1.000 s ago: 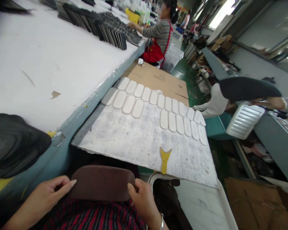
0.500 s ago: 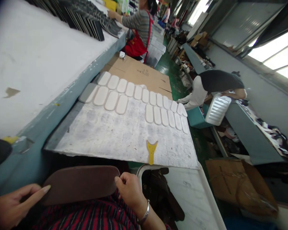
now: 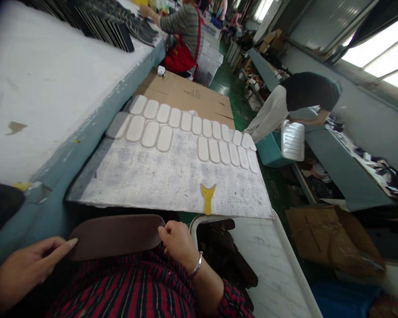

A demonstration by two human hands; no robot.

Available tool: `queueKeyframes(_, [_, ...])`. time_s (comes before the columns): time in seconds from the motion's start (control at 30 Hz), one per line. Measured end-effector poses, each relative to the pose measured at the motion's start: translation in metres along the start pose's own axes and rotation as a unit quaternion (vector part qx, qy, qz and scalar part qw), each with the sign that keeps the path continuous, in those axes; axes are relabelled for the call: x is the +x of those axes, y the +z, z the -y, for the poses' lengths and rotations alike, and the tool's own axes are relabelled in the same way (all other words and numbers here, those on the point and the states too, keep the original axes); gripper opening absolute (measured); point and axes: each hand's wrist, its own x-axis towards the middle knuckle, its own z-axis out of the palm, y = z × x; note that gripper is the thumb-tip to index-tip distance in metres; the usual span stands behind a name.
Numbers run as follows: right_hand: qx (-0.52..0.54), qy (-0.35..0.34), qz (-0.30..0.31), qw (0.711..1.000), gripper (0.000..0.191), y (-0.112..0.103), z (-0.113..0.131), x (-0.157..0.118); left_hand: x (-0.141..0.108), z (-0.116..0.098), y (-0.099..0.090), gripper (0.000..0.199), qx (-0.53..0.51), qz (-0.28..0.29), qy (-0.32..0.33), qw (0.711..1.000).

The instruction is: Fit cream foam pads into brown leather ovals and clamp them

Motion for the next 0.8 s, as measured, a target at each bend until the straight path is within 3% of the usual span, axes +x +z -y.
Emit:
queueKeyframes(0.1, [-0.049,-0.027,-0.014,0.998,0.033,-0.002,0.000,-0.001,-0.006,-0.008,-0.004,0.036,0.009,0.024,0.009,1.000])
queueKeyframes(0.37, [-0.044,-0.054,0.000,0.998,0.030,-0.002,-0.006,-0.008,-0.012,-0.001,-0.001,0.034,0.020,-0.005,0.073,0.997])
queueKeyframes(0.57, [-0.085,-0.098,-0.022,0.991,0.028,-0.001,-0.007,-0.012,-0.017,-0.002,0.001,0.037,0.016,-0.007,0.081,0.997])
queueKeyframes(0.7, [-0.082,-0.093,-0.023,0.992,0.029,-0.001,-0.005,-0.013,-0.020,-0.005,-0.003,0.042,0.039,-0.008,0.102,0.994])
queueKeyframes(0.8, [-0.068,-0.073,-0.023,0.995,0.030,-0.001,-0.007,-0.012,-0.024,-0.008,-0.008,0.038,0.101,-0.071,0.154,0.980])
